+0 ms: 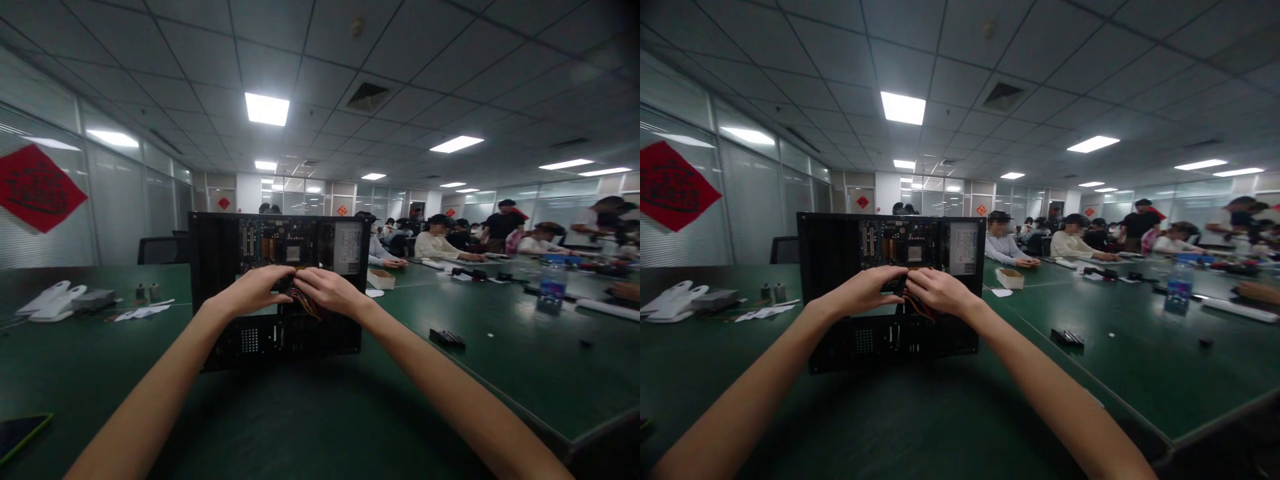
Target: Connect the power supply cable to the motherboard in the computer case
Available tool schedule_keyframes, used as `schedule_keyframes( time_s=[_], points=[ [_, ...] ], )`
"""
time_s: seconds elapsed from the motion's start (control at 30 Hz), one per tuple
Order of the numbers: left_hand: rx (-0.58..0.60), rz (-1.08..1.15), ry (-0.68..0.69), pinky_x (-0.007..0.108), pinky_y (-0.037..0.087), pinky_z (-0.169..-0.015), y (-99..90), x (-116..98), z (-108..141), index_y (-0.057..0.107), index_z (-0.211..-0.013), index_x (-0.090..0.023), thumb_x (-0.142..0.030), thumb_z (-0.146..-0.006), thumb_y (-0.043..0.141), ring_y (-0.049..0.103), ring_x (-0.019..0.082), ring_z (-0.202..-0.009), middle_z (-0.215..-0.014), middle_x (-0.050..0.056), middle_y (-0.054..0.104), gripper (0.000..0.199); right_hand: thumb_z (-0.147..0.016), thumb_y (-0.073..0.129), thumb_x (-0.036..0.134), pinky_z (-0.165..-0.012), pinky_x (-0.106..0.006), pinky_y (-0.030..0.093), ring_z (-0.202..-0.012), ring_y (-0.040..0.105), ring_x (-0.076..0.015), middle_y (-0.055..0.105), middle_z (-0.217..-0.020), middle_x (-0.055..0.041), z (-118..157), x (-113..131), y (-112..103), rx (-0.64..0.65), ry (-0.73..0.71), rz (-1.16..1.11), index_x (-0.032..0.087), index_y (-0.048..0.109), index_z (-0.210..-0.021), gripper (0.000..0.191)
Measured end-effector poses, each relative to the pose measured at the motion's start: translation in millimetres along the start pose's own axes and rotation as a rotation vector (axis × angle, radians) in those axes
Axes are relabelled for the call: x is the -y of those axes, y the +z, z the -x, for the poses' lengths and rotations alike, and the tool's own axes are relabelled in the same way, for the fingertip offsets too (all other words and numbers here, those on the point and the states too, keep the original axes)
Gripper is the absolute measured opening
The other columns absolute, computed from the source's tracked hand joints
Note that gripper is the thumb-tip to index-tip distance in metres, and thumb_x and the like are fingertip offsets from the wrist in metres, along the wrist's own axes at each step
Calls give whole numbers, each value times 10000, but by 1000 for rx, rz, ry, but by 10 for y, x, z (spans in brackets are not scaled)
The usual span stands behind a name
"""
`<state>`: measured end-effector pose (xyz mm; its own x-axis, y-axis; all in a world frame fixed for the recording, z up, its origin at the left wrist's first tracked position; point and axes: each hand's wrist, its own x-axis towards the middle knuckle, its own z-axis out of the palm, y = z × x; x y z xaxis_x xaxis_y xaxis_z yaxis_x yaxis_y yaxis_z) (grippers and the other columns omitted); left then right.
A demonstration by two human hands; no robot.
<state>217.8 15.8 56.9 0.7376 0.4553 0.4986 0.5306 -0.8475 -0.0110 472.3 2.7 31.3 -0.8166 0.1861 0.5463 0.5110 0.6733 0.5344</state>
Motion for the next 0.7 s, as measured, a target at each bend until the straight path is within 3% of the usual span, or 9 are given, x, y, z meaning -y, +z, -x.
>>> schedule_keyframes(
  time_s=[0.17,0.37,0.57,0.7],
  points=[
    [-110,34,18,424,507,-1093,134,58,-52,614,-1353,-190,-297,-869,779,661,283,-1247,-1357,134,694,523,-1069,399,160,-1046,-498,555,-1218,629,-301,637,-1312,-222,-54,28,210,-32,125,-44,115,644,-1326,358],
    [-255,-14,-89,390,572,-906,303,100,-116,709,-1032,-171,-235,-906,706,727,264,-979,-1045,108,762,141,-1050,420,115,-1058,-417,531,-1212,619,-280,617,-1308,-210,-131,53,270,46,352,-20,85,651,-1255,311],
    [-271,25,-119,418,559,-981,515,296,-128,767,-1027,-185,-216,-920,652,735,284,-1059,-1081,116,792,160,-1041,378,85,-997,-374,536,-1155,658,-268,624,-1286,-194,-125,-32,435,237,531,-106,117,620,-1310,363],
    [-114,-20,-199,401,559,-955,619,442,-189,794,-1030,-159,-258,-949,626,741,298,-1047,-1073,144,798,210,-1003,428,66,-1000,-358,514,-1158,662,-277,622,-1327,-235,-11,-211,620,324,688,-218,81,679,-1207,324]
  ],
)
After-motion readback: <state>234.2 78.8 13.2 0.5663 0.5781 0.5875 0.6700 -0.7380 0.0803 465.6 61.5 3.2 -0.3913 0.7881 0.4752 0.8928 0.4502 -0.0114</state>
